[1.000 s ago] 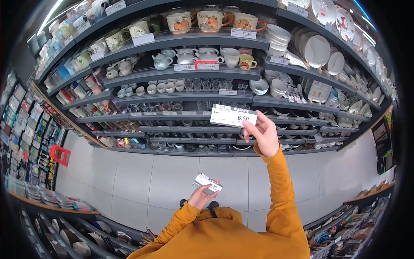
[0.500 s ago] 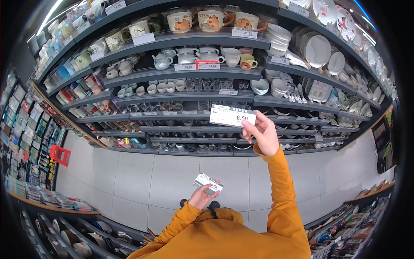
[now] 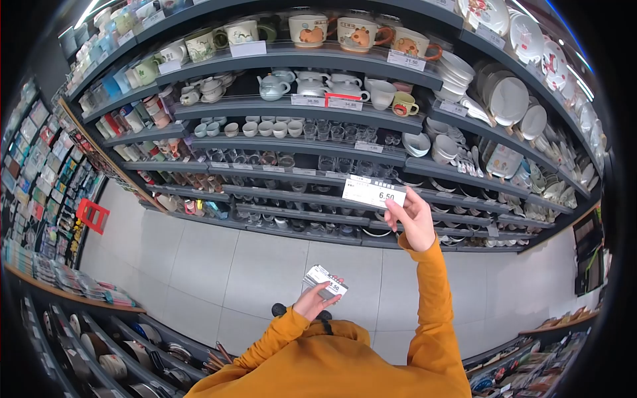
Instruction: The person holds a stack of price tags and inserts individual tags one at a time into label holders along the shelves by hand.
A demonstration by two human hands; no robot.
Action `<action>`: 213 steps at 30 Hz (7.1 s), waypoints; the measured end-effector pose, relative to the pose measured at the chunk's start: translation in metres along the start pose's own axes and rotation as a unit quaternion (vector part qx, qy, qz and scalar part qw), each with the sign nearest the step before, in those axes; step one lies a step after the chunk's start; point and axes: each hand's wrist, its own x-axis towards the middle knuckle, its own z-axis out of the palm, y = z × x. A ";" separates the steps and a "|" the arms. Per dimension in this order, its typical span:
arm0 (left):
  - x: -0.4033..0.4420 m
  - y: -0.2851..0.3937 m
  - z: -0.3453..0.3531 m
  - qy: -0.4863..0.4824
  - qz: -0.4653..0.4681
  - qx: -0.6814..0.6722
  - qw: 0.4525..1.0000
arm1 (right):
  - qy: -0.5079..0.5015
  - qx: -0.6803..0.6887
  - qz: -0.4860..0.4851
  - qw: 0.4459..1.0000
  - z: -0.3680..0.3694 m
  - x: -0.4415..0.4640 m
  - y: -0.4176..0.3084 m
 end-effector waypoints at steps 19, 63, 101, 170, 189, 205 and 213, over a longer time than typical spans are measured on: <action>0.012 0.083 -0.064 0.054 0.011 -0.050 0.997 | -0.046 -0.157 0.024 0.986 0.083 0.120 0.118; 0.068 0.298 -0.152 0.033 0.045 -0.014 0.998 | -0.009 -0.598 -0.178 0.782 0.110 0.360 0.218; -0.005 0.126 -0.094 0.082 0.020 0.154 0.984 | 0.112 -0.028 0.163 0.980 0.165 -0.039 0.236; -0.107 0.059 -0.093 0.023 -0.002 0.065 0.998 | -0.005 -0.044 -0.082 0.996 0.158 0.008 0.049; -0.046 0.219 -0.159 0.005 0.043 0.031 0.999 | 0.039 -0.356 -0.246 0.901 0.238 0.288 0.078; -0.045 0.312 -0.187 0.023 0.080 0.024 0.996 | 0.006 -0.475 -0.263 0.840 0.269 0.444 0.085; -0.040 0.314 -0.193 0.020 0.080 0.017 0.996 | -0.012 -0.480 -0.236 0.845 0.254 0.455 0.090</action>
